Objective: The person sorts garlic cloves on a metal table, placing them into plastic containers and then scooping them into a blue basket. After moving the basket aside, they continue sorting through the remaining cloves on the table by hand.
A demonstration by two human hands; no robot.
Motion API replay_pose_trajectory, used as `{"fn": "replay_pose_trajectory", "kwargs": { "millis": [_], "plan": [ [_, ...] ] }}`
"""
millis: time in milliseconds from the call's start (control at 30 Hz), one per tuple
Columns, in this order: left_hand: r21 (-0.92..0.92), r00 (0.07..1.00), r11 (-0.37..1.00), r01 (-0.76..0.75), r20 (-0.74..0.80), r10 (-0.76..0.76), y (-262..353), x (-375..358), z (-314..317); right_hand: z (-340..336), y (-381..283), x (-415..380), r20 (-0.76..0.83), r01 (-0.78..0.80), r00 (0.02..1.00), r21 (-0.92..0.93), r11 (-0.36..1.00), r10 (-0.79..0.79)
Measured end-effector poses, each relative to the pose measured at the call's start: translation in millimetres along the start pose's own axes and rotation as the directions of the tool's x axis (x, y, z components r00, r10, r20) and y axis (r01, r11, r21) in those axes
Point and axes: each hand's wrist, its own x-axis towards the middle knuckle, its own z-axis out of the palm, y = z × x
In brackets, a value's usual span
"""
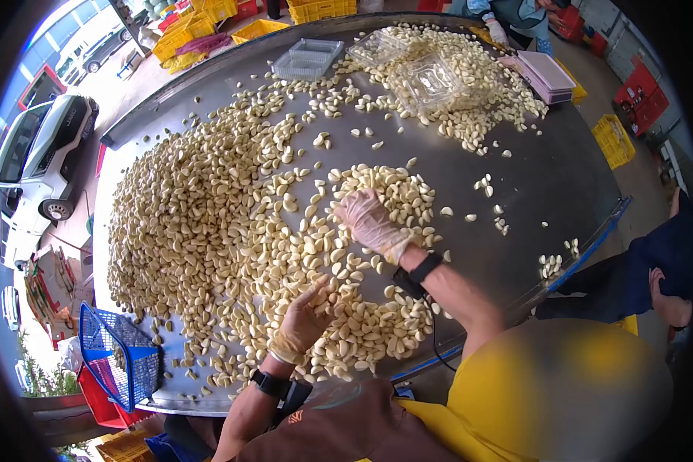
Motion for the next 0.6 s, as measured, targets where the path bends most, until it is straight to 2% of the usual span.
{"fn": "replay_pose_trajectory", "kwargs": {
  "millis": [33,67,100,167,233,267,300,333,400,433,467,500,567,600],
  "plan": [
    [-0.014,0.999,1.000,-0.022,-0.029,0.022,1.0,0.6,3.3,-14.3,-13.6,-3.4,-0.033,-0.018,0.999,0.112,0.994,0.021],
    [-0.069,1.000,0.997,-0.014,-0.009,0.013,1.4,3.8,1.8,-46.9,-33.9,-5.5,0.058,-0.071,0.997,0.263,0.962,0.058],
    [-0.123,1.000,0.992,-0.001,0.007,0.002,0.0,6.0,-1.8,-71.4,-35.3,-10.1,0.242,-0.078,0.965,0.628,0.774,-0.099],
    [-0.150,1.000,0.988,0.025,0.016,-0.023,-5.7,10.5,-8.2,-76.0,-31.6,-19.3,0.231,-0.162,0.971,0.833,0.529,-0.065],
    [-0.171,0.998,0.984,0.048,0.037,-0.042,-10.3,15.6,-9.6,-38.5,11.6,-17.9,0.174,-0.278,0.959,0.734,0.619,0.225],
    [-0.193,0.998,0.979,0.063,0.029,-0.059,-11.7,15.9,-10.3,-23.6,35.3,-16.7,0.144,-0.379,0.924,0.446,0.811,0.353],
    [-0.215,0.997,0.974,0.074,0.019,-0.072,-11.9,15.3,-10.9,-16.0,48.7,-15.7,0.069,-0.464,0.886,0.104,0.880,0.459],
    [-0.188,0.995,0.978,0.095,0.060,-0.085,-9.4,12.0,-11.0,-15.5,45.5,-15.6,0.064,-0.466,0.885,0.103,0.879,0.462],
    [-0.142,0.998,0.988,0.053,0.042,-0.047,-4.3,3.8,-3.3,-12.5,25.6,-13.6,0.374,-0.578,0.745,-0.053,0.814,0.552],
    [-0.106,1.000,0.994,0.014,0.020,-0.012,-2.7,0.2,0.2,-11.2,10.5,-19.4,0.418,-0.481,0.795,-0.010,0.877,0.441],
    [-0.062,1.000,0.998,-0.025,0.004,0.026,-1.3,-2.2,0.9,-23.9,-11.6,-25.5,0.483,-0.420,0.800,0.030,0.907,0.355],
    [-0.042,0.999,0.998,-0.046,0.001,0.046,-1.5,-2.4,-4.6,-43.0,-32.2,-33.2,0.545,-0.359,0.796,0.076,0.930,0.263],
    [0.034,0.997,0.997,-0.074,0.020,0.073,-1.1,-7.2,-10.0,-58.3,-51.8,-55.1,0.703,-0.225,0.711,0.216,0.950,0.008],
    [0.029,0.997,0.997,-0.075,0.017,0.074,-0.3,-10.3,-9.8,-100.3,-53.1,-53.5,0.673,-0.164,0.736,0.285,0.944,-0.076]
  ]
}}
